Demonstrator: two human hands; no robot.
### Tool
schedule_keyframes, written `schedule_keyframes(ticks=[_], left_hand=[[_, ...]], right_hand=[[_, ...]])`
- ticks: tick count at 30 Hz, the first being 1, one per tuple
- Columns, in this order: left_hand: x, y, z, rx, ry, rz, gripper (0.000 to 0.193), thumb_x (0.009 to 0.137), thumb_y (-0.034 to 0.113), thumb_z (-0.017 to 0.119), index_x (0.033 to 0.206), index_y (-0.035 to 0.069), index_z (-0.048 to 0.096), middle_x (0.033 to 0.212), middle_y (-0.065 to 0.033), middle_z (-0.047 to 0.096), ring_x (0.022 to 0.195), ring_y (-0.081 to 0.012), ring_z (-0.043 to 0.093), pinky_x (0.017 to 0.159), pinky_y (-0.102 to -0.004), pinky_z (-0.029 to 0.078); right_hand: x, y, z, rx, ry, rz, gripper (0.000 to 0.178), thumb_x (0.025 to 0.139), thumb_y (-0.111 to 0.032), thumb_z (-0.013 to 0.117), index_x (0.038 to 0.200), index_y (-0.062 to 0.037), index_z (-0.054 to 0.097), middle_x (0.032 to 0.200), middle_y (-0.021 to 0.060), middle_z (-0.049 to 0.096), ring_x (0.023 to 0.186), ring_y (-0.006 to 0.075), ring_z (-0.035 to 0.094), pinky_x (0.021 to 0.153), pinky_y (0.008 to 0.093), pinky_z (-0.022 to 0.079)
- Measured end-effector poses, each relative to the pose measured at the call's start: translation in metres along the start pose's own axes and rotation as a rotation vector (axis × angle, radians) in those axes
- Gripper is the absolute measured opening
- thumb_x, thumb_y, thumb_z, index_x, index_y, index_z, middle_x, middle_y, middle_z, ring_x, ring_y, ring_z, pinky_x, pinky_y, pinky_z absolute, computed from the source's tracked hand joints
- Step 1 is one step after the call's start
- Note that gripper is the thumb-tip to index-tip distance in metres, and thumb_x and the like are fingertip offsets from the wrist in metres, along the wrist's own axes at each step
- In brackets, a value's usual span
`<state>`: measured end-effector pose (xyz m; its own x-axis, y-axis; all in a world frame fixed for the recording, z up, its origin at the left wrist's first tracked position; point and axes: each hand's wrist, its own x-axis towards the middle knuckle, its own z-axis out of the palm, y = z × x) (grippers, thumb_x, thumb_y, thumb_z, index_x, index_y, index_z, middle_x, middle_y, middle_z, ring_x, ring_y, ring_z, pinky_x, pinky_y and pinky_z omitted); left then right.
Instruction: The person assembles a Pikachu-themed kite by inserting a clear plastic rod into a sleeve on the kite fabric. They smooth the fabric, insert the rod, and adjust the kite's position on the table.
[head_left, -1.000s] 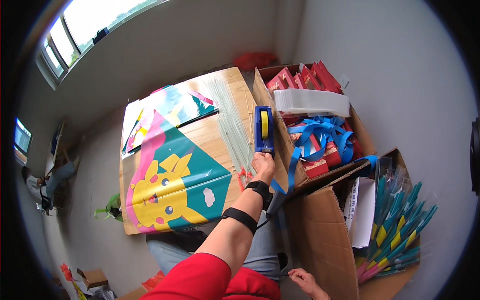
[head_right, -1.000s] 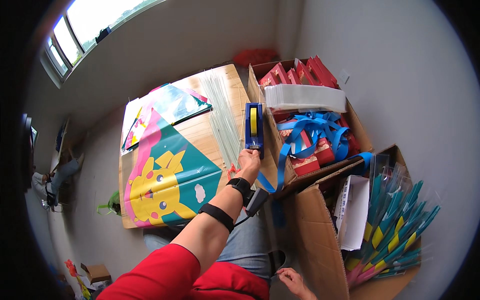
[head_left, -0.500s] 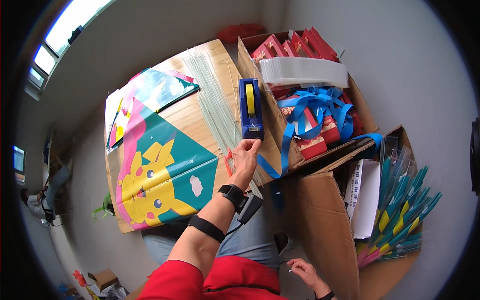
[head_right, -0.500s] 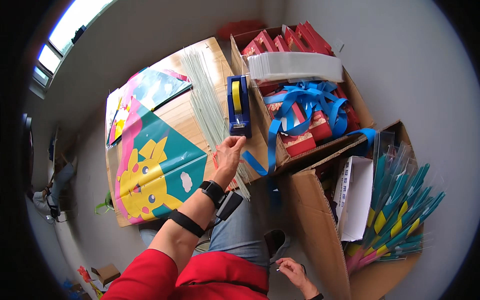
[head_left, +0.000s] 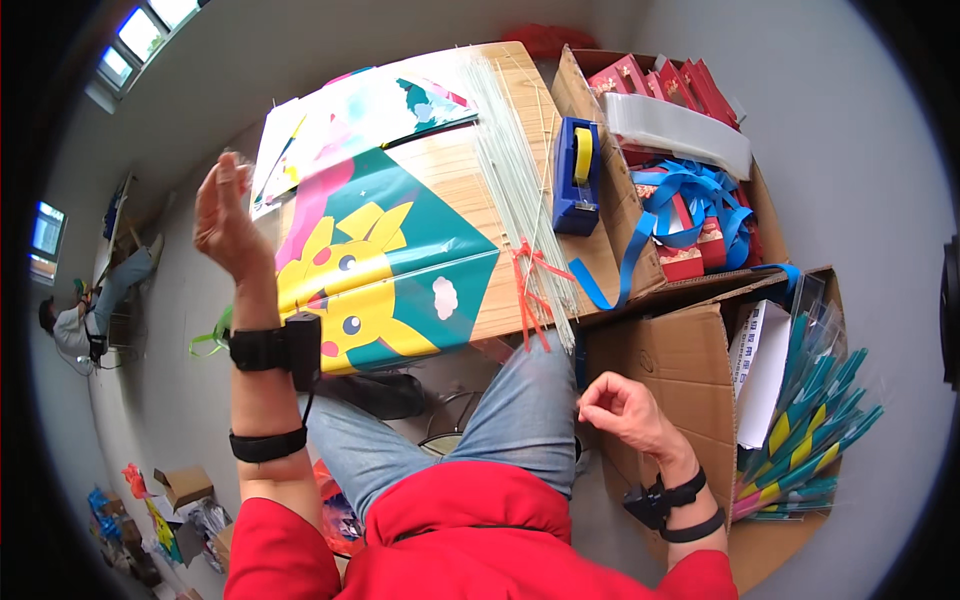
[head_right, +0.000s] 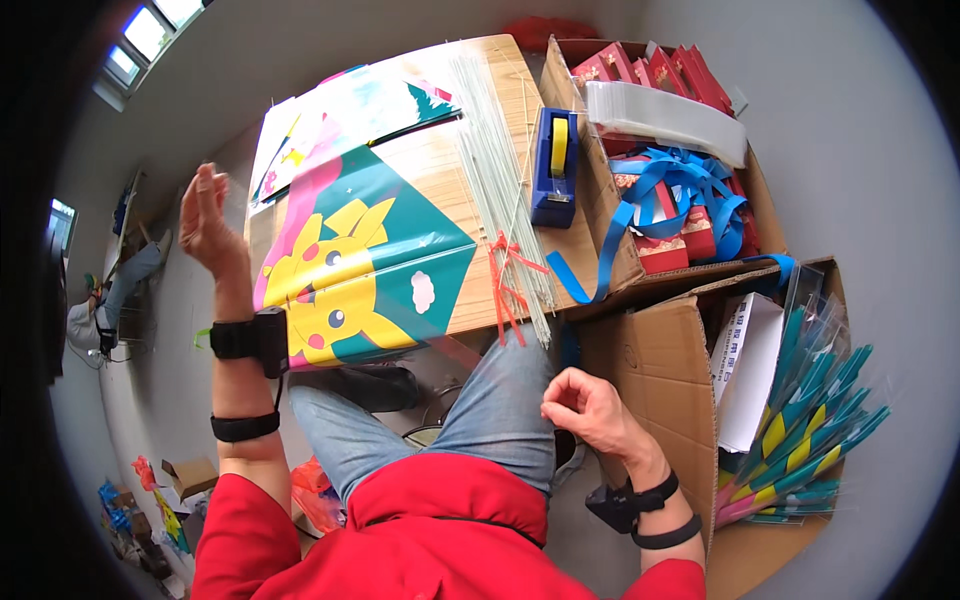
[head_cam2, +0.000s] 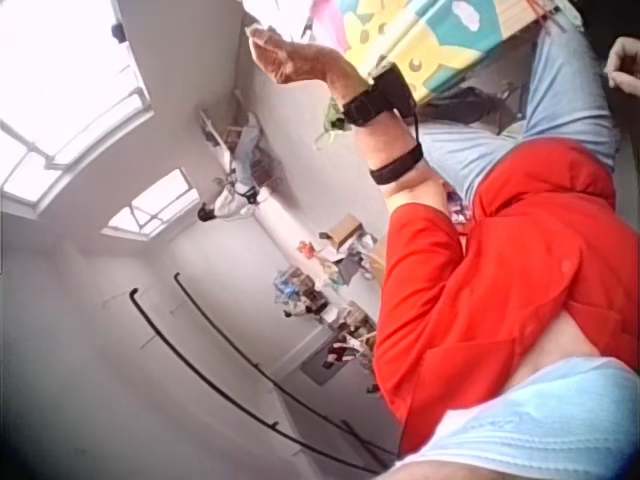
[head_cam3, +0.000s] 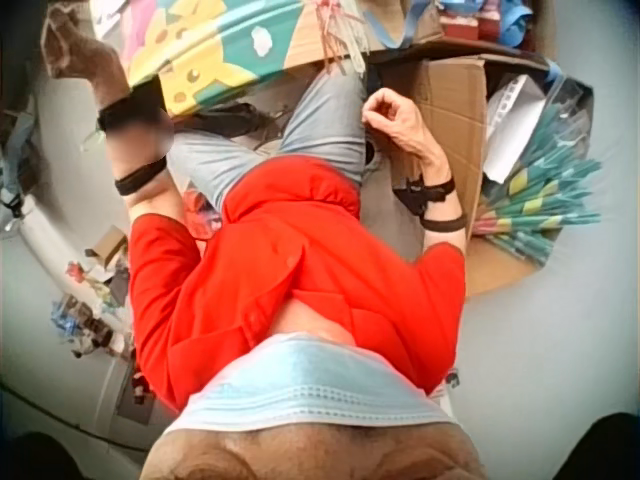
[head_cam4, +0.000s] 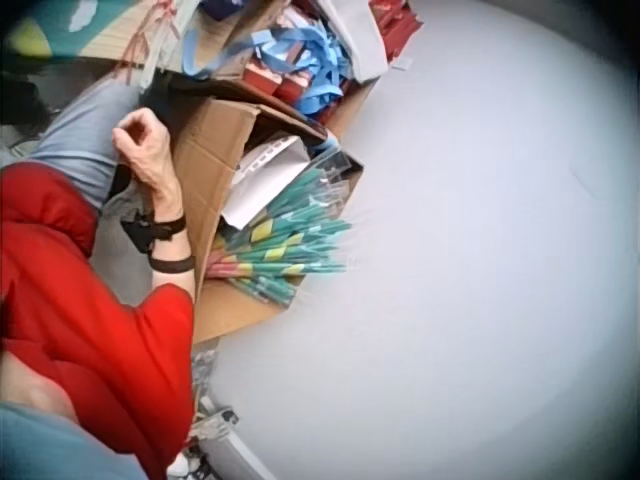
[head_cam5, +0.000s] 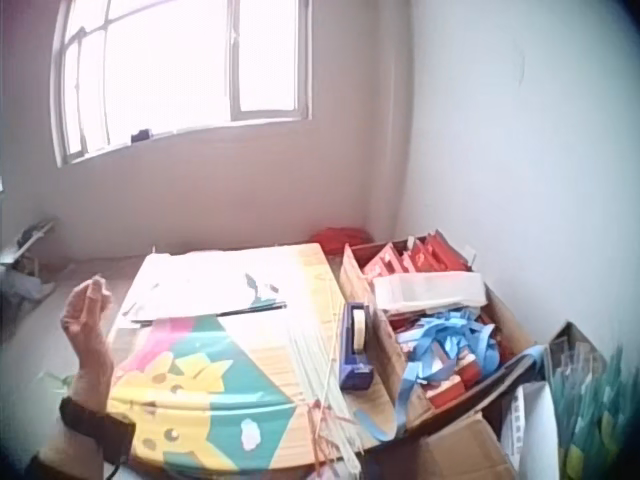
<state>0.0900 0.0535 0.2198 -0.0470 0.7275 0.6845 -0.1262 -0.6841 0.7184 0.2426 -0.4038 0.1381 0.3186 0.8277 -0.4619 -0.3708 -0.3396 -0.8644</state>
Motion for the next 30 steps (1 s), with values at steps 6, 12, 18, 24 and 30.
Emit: schedule_keyframes(ticks=[6, 12, 18, 24, 30], left_hand=[[0.031, -0.002, -0.17, 0.186, 0.295, -0.13, 0.021, 0.087, 0.017, 0.071, 0.101, 0.001, 0.071, 0.092, -0.0092, 0.072, 0.082, -0.0143, 0.068, 0.08, -0.0258, 0.054], [-0.033, -0.038, -0.274, -0.042, 0.428, -0.529, 0.015, 0.086, 0.014, 0.073, 0.097, 0.004, 0.07, 0.09, -0.0052, 0.071, 0.08, -0.0123, 0.067, 0.075, -0.0233, 0.054], [-0.082, -0.052, -0.295, 0.277, 0.612, -0.558, 0.022, 0.087, 0.02, 0.073, 0.095, 0.0, 0.071, 0.084, -0.004, 0.069, 0.073, -0.008, 0.063, 0.068, -0.0202, 0.053], [-0.099, -0.07, -0.302, 0.283, 0.689, -0.577, 0.029, 0.087, 0.018, 0.072, 0.104, -0.004, 0.068, 0.087, -0.0086, 0.071, 0.075, -0.0109, 0.066, 0.069, -0.021, 0.054], [-0.117, -0.067, -0.305, 0.043, 0.702, -0.801, 0.018, 0.085, 0.018, 0.075, 0.096, 0.005, 0.069, 0.086, -0.0033, 0.071, 0.07, -0.0072, 0.064, 0.062, -0.0177, 0.051]], right_hand=[[0.061, -0.063, 0.049, -0.126, -0.159, -0.096, 0.02, 0.088, -0.005, 0.066, 0.103, -0.0023, 0.053, 0.089, -0.0013, 0.058, 0.081, 0.0046, 0.055, 0.074, 0.0199, 0.046], [0.095, -0.075, 0.09, -0.338, -0.124, -0.021, 0.012, 0.087, -0.009, 0.069, 0.092, -0.0025, 0.061, 0.083, -0.0027, 0.059, 0.076, 0.0037, 0.053, 0.066, 0.0193, 0.043], [0.112, -0.055, 0.115, -0.279, -0.01, -0.033, 0.011, 0.087, -0.01, 0.068, 0.09, -0.0055, 0.059, 0.084, -0.0032, 0.058, 0.078, 0.0053, 0.053, 0.075, 0.0192, 0.041], [0.108, -0.043, 0.14, -0.17, 0.059, -0.096, 0.023, 0.087, -0.003, 0.067, 0.106, -0.0007, 0.053, 0.087, 0.0034, 0.063, 0.08, 0.0098, 0.06, 0.077, 0.0224, 0.048], [0.097, -0.035, 0.132, -0.177, 0.206, -0.14, 0.032, 0.084, 0.001, 0.069, 0.111, 0.0022, 0.052, 0.084, 0.002, 0.063, 0.077, 0.0065, 0.058, 0.074, 0.0192, 0.047]])
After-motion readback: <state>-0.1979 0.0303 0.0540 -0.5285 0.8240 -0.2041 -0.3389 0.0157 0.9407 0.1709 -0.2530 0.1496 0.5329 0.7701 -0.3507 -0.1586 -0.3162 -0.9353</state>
